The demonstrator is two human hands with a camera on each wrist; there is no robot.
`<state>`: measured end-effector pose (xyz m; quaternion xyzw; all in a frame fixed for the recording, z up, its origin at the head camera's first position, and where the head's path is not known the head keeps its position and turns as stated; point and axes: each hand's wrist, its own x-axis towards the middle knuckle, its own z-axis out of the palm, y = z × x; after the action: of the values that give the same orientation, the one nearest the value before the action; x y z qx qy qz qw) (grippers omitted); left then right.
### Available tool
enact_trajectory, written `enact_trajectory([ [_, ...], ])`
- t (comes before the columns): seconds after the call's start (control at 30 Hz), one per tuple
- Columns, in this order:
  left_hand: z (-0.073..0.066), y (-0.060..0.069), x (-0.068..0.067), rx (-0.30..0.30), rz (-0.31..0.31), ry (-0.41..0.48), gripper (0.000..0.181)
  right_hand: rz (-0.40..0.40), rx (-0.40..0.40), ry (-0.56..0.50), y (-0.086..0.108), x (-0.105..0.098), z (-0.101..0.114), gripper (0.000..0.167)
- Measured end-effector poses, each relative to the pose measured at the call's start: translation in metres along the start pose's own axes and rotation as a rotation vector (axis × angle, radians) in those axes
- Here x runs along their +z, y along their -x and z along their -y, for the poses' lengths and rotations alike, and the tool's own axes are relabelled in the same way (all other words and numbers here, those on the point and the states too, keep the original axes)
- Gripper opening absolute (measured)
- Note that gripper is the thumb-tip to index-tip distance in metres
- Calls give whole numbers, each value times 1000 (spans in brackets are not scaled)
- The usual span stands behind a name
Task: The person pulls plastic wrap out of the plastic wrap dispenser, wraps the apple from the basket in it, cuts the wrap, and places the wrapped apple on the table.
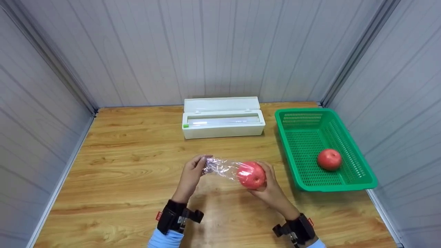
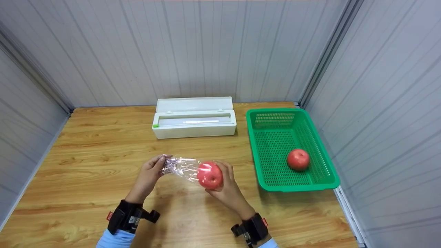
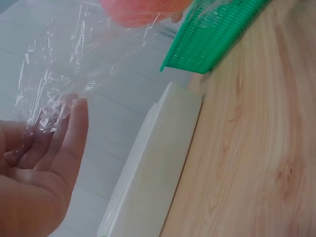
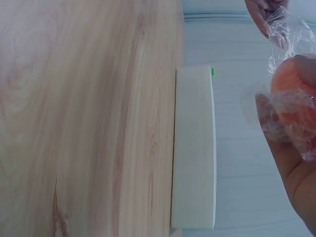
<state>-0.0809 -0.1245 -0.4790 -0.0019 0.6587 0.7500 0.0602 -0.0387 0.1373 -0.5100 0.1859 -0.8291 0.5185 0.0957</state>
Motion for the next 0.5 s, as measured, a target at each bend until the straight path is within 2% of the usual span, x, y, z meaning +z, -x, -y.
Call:
enact_trajectory([
  [0.17, 1, 0, 4, -28, -67, 65, 29, -6, 44, -99, 1, 2, 3, 87],
  [0.27, 4, 0, 9, -13, -111, 50, 28, -17, 61, -86, 1, 2, 5, 87],
  [0.33, 8, 0, 13, 7, -141, 2, 26, -19, 83, -84, 2, 2, 6, 87],
  [0.5, 19, 1, 24, 96, -190, -182, 21, -26, 158, -132, 1, 4, 11, 88],
])
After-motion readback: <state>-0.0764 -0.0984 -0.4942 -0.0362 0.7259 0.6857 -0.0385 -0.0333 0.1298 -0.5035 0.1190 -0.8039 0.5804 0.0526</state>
